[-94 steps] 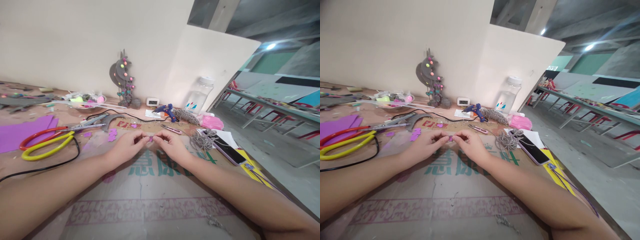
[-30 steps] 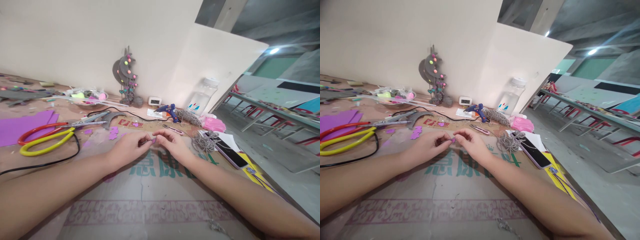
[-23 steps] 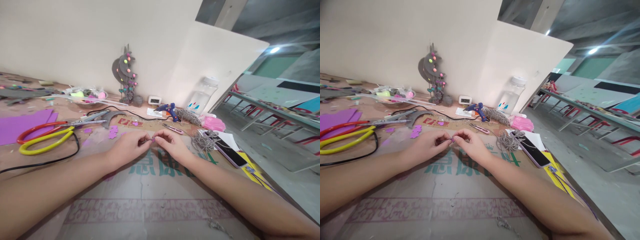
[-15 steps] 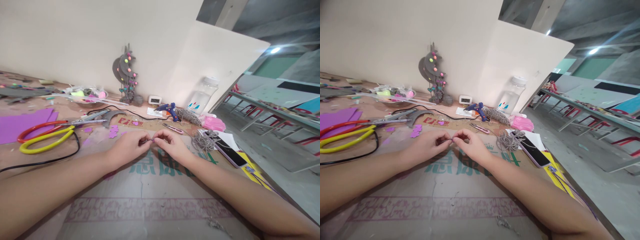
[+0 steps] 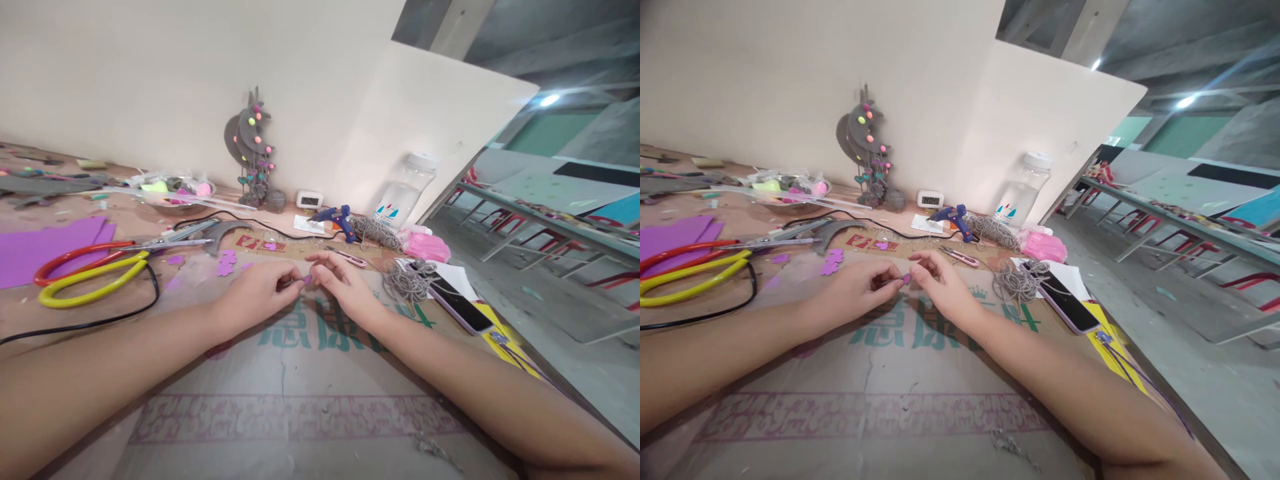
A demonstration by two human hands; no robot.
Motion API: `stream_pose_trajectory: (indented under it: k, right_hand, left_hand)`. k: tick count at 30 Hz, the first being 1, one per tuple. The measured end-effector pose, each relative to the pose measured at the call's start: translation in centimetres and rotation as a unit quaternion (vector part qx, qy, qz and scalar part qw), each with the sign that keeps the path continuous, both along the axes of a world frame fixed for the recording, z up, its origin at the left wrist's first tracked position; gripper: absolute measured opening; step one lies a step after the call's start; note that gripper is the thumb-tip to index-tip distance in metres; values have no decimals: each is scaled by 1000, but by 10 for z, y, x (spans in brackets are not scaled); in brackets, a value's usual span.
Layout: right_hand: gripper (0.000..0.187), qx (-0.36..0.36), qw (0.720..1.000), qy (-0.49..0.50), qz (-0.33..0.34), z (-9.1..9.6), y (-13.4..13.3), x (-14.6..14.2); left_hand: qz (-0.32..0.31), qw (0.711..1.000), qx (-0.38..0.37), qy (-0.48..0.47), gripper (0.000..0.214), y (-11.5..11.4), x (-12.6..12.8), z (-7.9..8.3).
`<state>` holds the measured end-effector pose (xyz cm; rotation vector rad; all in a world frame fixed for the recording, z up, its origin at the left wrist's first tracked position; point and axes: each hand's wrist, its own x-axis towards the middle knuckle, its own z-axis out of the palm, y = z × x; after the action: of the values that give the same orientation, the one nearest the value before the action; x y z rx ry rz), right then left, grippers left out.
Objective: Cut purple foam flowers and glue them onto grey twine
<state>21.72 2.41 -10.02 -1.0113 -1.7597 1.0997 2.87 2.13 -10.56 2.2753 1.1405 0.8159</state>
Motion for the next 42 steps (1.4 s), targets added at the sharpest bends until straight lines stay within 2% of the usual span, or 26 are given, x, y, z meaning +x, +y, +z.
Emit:
stream_pose_trajectory:
  k: [2,5,9,15,20,24,26,28,31,34,37,42]
  right_hand:
    - [30,9,999,32,-28,-3,4,2]
    - [21,43,992,75,-96,-6,11,6]
    - [22,52,986,67,-145,-7,15,10]
    - [17,42,988,60,-133,-5,15,9]
    - [11,7,995,54,-80,-5,14,6]
    - [12,46,997,-13,-68,-4,7,4]
    - [22,79,993,-46,-76,2,6,6]
    - [24,114,987,-73,-87,12,10,13]
    - [14,164,969,-149,-108,28,27,34]
    - [18,229,913,-307,-140,34,47,59]
    - [22,231,857,-442,-130,28,59,74]
    - [27,239,818,-514,-99,10,61,80]
  left_hand:
    - [6,1000,-7,-9,17,0,1,1]
    - [19,999,-22,-20,23,-1,1,3]
    - [32,998,-49,-37,27,-1,2,5]
    - [29,998,-47,-40,27,1,1,3]
    - [3,1000,-7,-2,20,0,0,0]
    - [-3,1000,11,17,18,-1,-1,0]
    - [-2,1000,21,18,19,0,-1,-1]
    - [-1,1000,27,15,21,1,-1,-1]
    - [4,999,29,17,21,1,-2,-1]
    - [11,999,34,32,21,1,-2,0]
    - [11,997,51,55,23,-1,-2,1]
    - [-45,979,165,109,24,-6,-3,2]
